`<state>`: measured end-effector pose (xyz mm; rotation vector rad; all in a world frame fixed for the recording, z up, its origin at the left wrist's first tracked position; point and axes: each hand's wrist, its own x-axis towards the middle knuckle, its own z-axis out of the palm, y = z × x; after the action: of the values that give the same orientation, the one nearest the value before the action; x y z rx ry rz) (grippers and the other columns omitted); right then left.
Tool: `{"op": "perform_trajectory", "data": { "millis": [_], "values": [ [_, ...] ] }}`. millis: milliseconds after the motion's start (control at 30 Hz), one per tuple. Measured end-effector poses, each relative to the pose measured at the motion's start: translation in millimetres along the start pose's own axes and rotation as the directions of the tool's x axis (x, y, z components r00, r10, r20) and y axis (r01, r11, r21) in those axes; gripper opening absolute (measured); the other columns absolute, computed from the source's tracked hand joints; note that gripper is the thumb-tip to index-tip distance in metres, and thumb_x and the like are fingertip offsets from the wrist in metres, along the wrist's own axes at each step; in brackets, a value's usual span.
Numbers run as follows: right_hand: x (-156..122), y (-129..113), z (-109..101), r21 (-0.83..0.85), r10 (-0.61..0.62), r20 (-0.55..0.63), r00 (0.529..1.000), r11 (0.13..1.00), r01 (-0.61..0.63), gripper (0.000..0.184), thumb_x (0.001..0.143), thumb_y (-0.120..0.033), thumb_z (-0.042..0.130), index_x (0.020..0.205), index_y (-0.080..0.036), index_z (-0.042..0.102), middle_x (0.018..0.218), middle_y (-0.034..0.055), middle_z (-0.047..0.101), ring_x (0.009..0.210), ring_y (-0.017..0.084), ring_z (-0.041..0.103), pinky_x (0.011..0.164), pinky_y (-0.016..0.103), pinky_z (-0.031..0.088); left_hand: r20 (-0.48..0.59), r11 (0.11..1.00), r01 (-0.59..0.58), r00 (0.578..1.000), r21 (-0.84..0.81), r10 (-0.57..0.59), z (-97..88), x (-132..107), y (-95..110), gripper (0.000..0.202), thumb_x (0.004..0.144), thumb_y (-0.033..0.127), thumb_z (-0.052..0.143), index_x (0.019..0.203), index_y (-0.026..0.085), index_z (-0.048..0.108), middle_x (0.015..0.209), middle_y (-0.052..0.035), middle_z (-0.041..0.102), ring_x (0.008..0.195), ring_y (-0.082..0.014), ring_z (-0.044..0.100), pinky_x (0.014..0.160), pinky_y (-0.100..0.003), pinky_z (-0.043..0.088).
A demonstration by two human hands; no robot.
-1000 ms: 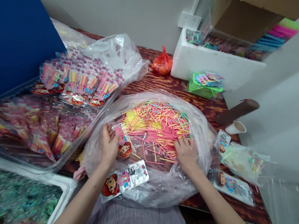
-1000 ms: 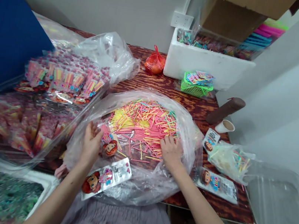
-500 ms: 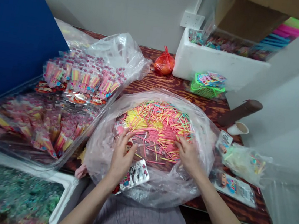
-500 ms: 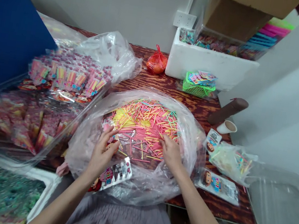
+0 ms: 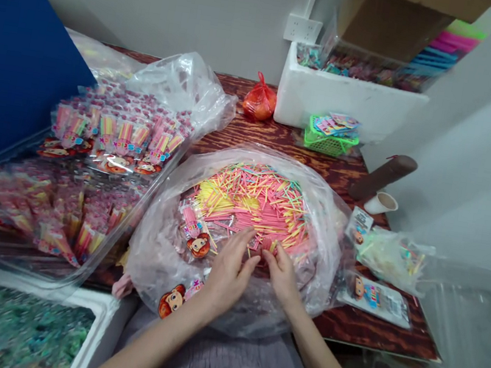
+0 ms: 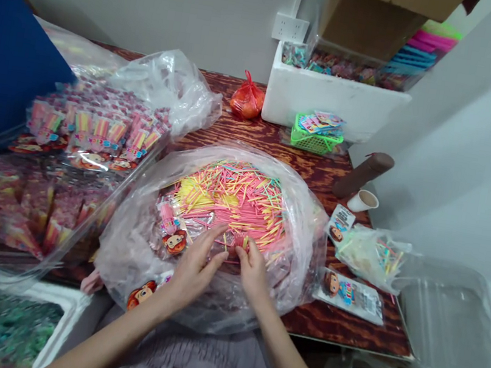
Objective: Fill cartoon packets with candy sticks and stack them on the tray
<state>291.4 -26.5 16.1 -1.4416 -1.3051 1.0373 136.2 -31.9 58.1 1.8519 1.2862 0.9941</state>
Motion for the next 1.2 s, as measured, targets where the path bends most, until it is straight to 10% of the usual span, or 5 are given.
{"op": "perform_trajectory", "data": {
  "millis": [133, 333, 600, 767, 1200],
  "values": [
    [26.1, -8.7, -26.2, -0.249, -0.097, 0.084, 0.992, 0.962, 0.115, 0.012, 0.091, -0.028, 0.044, 0.084, -0.022, 0.052, 0.073, 0.0004, 0.062, 0.067, 0.018, 0.058, 0.064, 0.027, 0.043, 0.019, 1.000, 0.004, 1.000, 0.030, -0.005, 6.7, -0.9, -3.1, 0.046, 0.094, 0.023, 0.050, 0.139, 0.019, 0.042, 0.140, -0.0127, 0.052, 0.132, -0.0235, 0.045, 0.111, -0.045, 0.036],
    [62.1, -23.7, -72.8, -0.708, -0.274, 0.245, 0.930, 0.604, 0.364, 0.018, 0.084, -0.010, 0.042, 0.076, -0.021, 0.054, 0.075, 0.0062, 0.062, 0.076, 0.022, 0.056, 0.071, 0.030, 0.038, 0.004, 0.997, 0.015, 1.000, 0.078, -0.015, 10.8, 4.2, -7.9, 0.049, 0.094, 0.025, 0.050, 0.141, 0.020, 0.039, 0.140, -0.0138, 0.052, 0.131, -0.0251, 0.047, 0.108, -0.047, 0.039],
    [14.3, -2.2, -22.5, -0.115, -0.129, 0.232, 0.964, 0.981, 0.159, 0.012, 0.090, -0.029, 0.048, 0.082, -0.022, 0.056, 0.076, 0.0012, 0.064, 0.073, 0.020, 0.060, 0.065, 0.028, 0.047, -0.050, 0.953, -0.209, 0.973, 0.220, 0.225, 21.8, 7.4, 4.7, 0.071, 0.096, 0.024, 0.044, 0.154, 0.018, 0.002, 0.161, -0.0155, 0.014, 0.148, -0.0263, 0.012, 0.118, -0.051, 0.021],
    [-11.2, 14.0, -2.8, 0.115, -0.056, 0.173, 0.983, 0.993, 0.036, 0.020, 0.090, -0.029, 0.047, 0.104, -0.022, 0.060, 0.101, 0.0057, 0.067, 0.093, 0.021, 0.062, 0.084, 0.033, 0.049, 0.272, 0.916, -0.311, 0.932, 0.252, 0.241, 34.3, -5.5, -6.6, 0.062, 0.098, 0.028, 0.041, 0.153, 0.020, 0.014, 0.153, -0.0142, 0.037, 0.143, -0.0250, 0.030, 0.117, -0.054, 0.021],
    [-23.1, 21.9, -8.3, 0.053, -0.004, 0.157, 0.988, 0.999, -0.005, 0.010, 0.089, -0.024, 0.050, 0.086, -0.022, 0.060, 0.086, 0.0029, 0.067, 0.085, 0.020, 0.063, 0.082, 0.033, 0.047, 0.047, 0.812, -0.007, 0.999, 0.583, -0.025, -42.2, -79.6, -54.4, 0.034, 0.091, 0.033, 0.056, 0.121, 0.017, 0.057, 0.111, -0.0122, 0.063, 0.101, -0.0291, 0.057, 0.085, -0.044, 0.046]
  ]
}}
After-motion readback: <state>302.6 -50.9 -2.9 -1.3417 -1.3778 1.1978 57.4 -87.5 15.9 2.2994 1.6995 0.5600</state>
